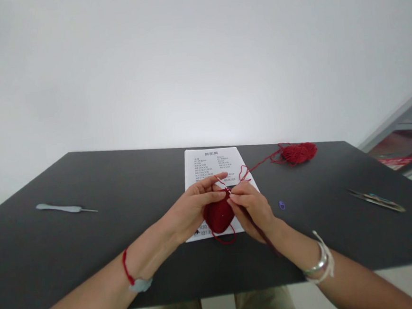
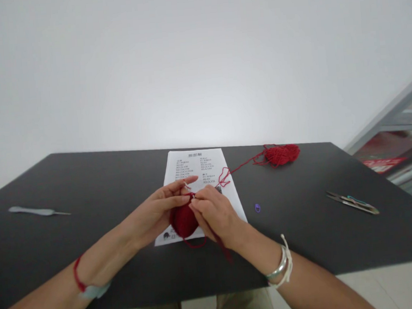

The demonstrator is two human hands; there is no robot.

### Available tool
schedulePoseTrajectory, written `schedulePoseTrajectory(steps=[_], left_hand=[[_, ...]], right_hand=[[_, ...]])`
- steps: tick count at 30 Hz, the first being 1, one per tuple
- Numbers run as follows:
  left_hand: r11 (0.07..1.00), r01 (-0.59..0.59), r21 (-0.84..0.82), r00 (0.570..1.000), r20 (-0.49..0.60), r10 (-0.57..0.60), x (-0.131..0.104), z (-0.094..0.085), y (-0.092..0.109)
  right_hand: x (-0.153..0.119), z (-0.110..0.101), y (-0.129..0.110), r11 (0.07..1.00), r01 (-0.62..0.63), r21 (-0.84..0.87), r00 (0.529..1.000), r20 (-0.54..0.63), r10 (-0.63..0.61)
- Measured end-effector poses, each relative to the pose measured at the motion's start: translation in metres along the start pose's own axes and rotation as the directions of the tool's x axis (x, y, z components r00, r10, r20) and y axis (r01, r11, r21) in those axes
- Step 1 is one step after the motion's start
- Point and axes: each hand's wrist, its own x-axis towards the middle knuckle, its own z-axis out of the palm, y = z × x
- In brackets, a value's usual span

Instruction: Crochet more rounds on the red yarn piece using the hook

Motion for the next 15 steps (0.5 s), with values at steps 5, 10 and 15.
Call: schedulePoseTrajectory(steps=[5, 10, 15], left_hand=[[1.0, 0.001, 0.006, 1.0, -0.005, -0.001, 0.001, -0.008, 0.007], [0.995, -0.022, 0.094, 1.0, -0.016, 0.024, -0.002, -0.012, 0.015], [0.992, 0.021, 0.122, 0.999, 0.047, -0.027, -0.003, -0.015, 0.018]], right_hand=[[0.013, -0.004, -0.003, 0.728, -0.372, 0.576, 0.904, 0.045, 0.426], [0.022, -0.011, -0.004, 0.625, -0.404, 0.668, 0.88, 0.097, 0.466], [0.022, -0.018, -0.002, 0.62, -0.434, 0.653, 0.879, 0.158, 0.449]])
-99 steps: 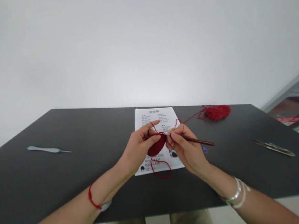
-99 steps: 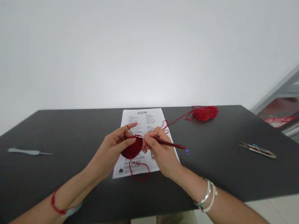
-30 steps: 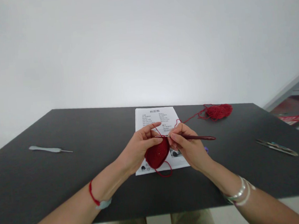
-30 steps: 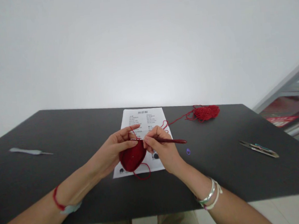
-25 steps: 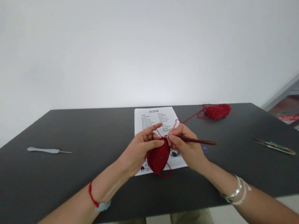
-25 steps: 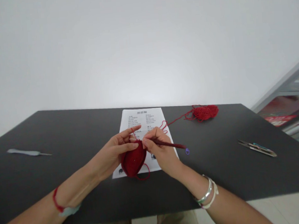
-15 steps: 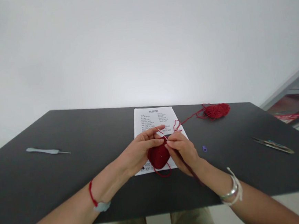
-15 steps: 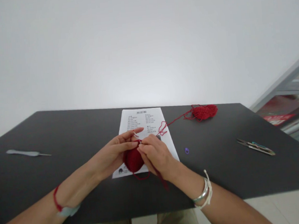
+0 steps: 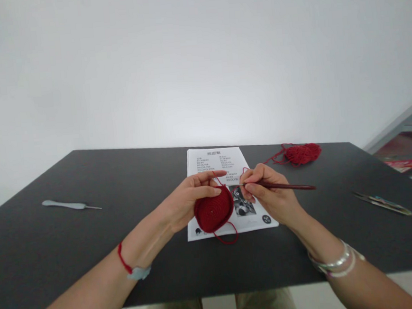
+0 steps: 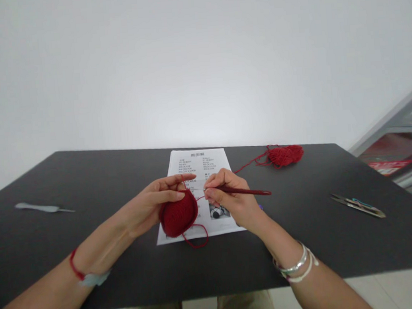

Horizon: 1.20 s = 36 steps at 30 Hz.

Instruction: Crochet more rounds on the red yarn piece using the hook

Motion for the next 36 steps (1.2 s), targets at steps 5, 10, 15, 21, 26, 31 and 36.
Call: schedulePoseTrajectory(steps=[5, 10, 15, 21, 26, 31, 36], left_hand=[[0.999, 0.047, 0.024, 0.997, 0.064, -0.048, -0.001, -0.006, 0.002], [0.995, 0.089, 0.05, 0.989, 0.111, -0.094, -0.003, -0.01, 0.006], [0.986, 0.138, 0.092, 0.972, 0.18, -0.153, -0.005, -0.014, 0.009], [0.975, 0.169, 0.144, 0.936, 0.287, -0.205, -0.003, -0.019, 0.01], [0.974, 0.156, 0.161, 0.934, 0.296, -0.199, -0.005, -0.017, 0.009], [0.984, -0.069, 0.165, 0.987, 0.152, 0.043, -0.002, -0.005, 0.0], [0.964, -0.213, 0.159, 0.977, 0.007, 0.215, 0.002, 0.007, -0.009]], right_hand=[[-0.001, -0.01, 0.0, 0.999, -0.02, -0.03, 0.996, 0.083, 0.022], [0.0, -0.012, -0.005, 0.997, -0.059, -0.058, 0.989, 0.13, 0.066], [-0.001, -0.014, -0.01, 0.994, -0.092, -0.05, 0.975, 0.199, 0.101], [-0.001, -0.019, -0.009, 0.993, -0.119, -0.024, 0.956, 0.266, 0.121], [0.0, -0.012, -0.011, 0.971, -0.203, 0.128, 0.95, 0.266, 0.164], [0.001, 0.005, -0.01, 0.882, -0.341, 0.325, 0.938, 0.177, 0.297], [-0.001, 0.015, 0.0, 0.914, -0.22, 0.341, 0.969, -0.028, 0.244]])
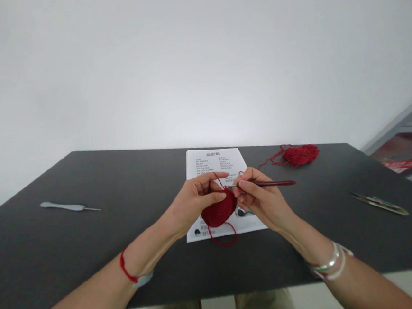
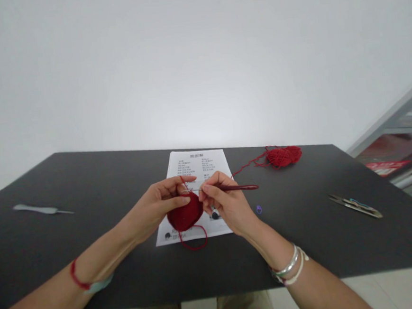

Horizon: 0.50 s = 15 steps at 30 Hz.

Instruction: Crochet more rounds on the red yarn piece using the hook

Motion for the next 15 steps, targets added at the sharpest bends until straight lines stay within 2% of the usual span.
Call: schedulePoseTrajectory(steps=[2, 9, 12, 15], left_hand=[[0.999, 0.028, -0.02, 1.0, 0.0, -0.028, 0.0002, 0.0015, -0.0011], [0.99, 0.118, -0.075, 0.993, 0.009, -0.117, -0.0002, -0.0029, 0.0007], [0.995, 0.08, -0.059, 0.997, 0.004, -0.08, 0.0002, -0.0021, 0.0003], [1.0, -0.011, 0.004, 0.999, -0.054, 0.011, 0.0, -0.0001, -0.0001]], right_hand=[[-0.0004, 0.0002, 0.0017, 0.999, 0.03, -0.03, 0.999, -0.013, -0.031], [-0.0016, -0.0009, -0.004, 1.0, -0.009, 0.019, 1.0, -0.01, 0.009], [-0.0012, -0.001, -0.0041, 1.0, 0.015, -0.008, 1.0, -0.002, -0.015], [-0.0008, -0.0022, -0.0034, 0.998, 0.046, -0.054, 0.999, 0.022, -0.045]])
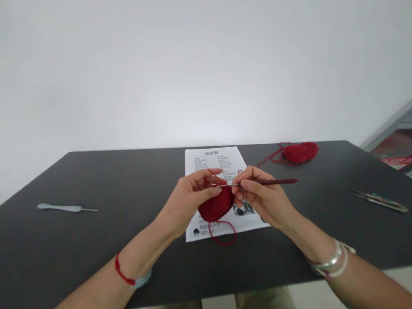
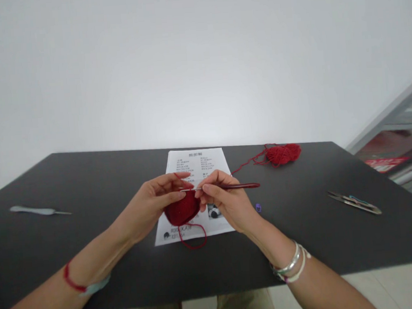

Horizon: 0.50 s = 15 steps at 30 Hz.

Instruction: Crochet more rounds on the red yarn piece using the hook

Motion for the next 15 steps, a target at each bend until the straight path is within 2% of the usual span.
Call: schedulePoseTrajectory(steps=[3, 6, 15], left_hand=[[0.994, -0.056, 0.093, 0.996, -0.062, 0.062, -0.001, 0.001, 0.001], [0.987, -0.078, 0.142, 0.993, -0.08, 0.09, -0.002, 0.002, 0.002], [0.995, -0.045, 0.087, 0.997, -0.065, 0.051, -0.003, 0.003, -0.001]], right_hand=[[0.0, -0.003, 0.001, 0.996, 0.063, -0.06, 0.998, 0.012, -0.062], [-0.001, -0.008, 0.004, 0.977, 0.155, -0.144, 0.988, 0.011, -0.155], [-0.005, -0.01, 0.008, 0.876, 0.314, -0.367, 0.943, 0.015, -0.332]])
